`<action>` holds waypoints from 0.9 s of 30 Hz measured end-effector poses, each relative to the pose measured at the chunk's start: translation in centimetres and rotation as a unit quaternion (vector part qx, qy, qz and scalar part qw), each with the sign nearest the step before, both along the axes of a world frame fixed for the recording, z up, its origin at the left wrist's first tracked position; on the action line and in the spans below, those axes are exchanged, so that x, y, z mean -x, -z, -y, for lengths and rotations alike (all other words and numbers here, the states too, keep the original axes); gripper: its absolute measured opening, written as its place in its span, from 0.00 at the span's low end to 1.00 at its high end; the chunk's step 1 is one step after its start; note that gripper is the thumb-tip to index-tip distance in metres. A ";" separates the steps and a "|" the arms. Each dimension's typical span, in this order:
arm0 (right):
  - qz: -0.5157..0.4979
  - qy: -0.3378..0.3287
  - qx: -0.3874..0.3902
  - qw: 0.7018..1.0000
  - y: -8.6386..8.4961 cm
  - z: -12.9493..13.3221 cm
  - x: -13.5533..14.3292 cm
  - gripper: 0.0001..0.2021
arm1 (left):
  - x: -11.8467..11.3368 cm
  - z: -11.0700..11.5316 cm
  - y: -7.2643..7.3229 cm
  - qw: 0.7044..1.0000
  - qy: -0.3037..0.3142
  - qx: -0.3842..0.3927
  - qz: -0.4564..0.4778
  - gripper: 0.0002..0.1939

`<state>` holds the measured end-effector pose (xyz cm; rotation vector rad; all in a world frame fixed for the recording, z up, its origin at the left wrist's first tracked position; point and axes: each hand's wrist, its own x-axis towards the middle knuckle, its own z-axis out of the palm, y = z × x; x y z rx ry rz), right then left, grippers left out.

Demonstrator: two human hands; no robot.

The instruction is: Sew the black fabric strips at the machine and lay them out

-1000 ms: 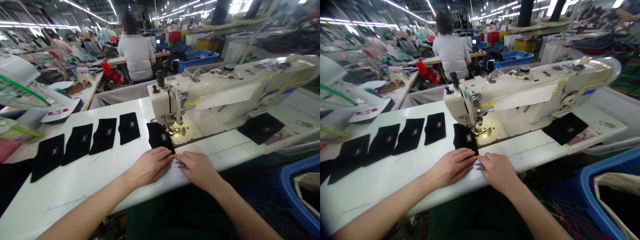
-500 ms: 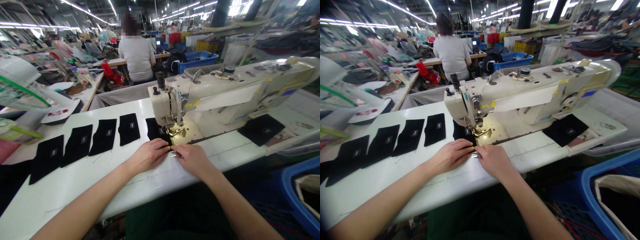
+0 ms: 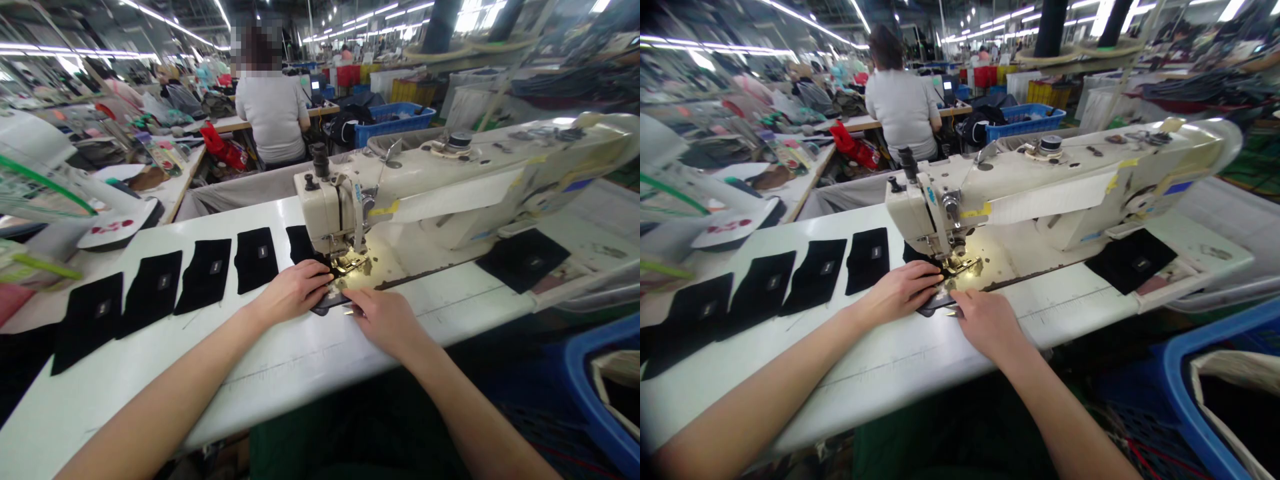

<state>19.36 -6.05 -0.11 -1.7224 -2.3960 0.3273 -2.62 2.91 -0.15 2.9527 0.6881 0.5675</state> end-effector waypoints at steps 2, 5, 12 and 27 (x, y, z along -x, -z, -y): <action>-0.001 0.002 0.003 1.000 0.1 0.2 -0.1 0.19 | 0.0 -0.5 0.0 1.000 -0.003 -0.001 0.002 0.15; -0.003 0.003 0.005 1.000 0.2 0.4 -0.2 0.19 | -0.1 -1.1 -0.1 1.000 -0.004 -0.008 0.006 0.16; -0.011 0.005 0.000 1.000 0.7 0.7 -0.5 0.20 | -0.1 -1.7 -0.3 1.000 -0.013 -0.014 -0.001 0.16; -0.051 -0.012 -0.161 0.986 5.4 2.8 -2.0 0.18 | -0.6 0.5 -0.6 0.997 -0.065 -0.022 -0.033 0.15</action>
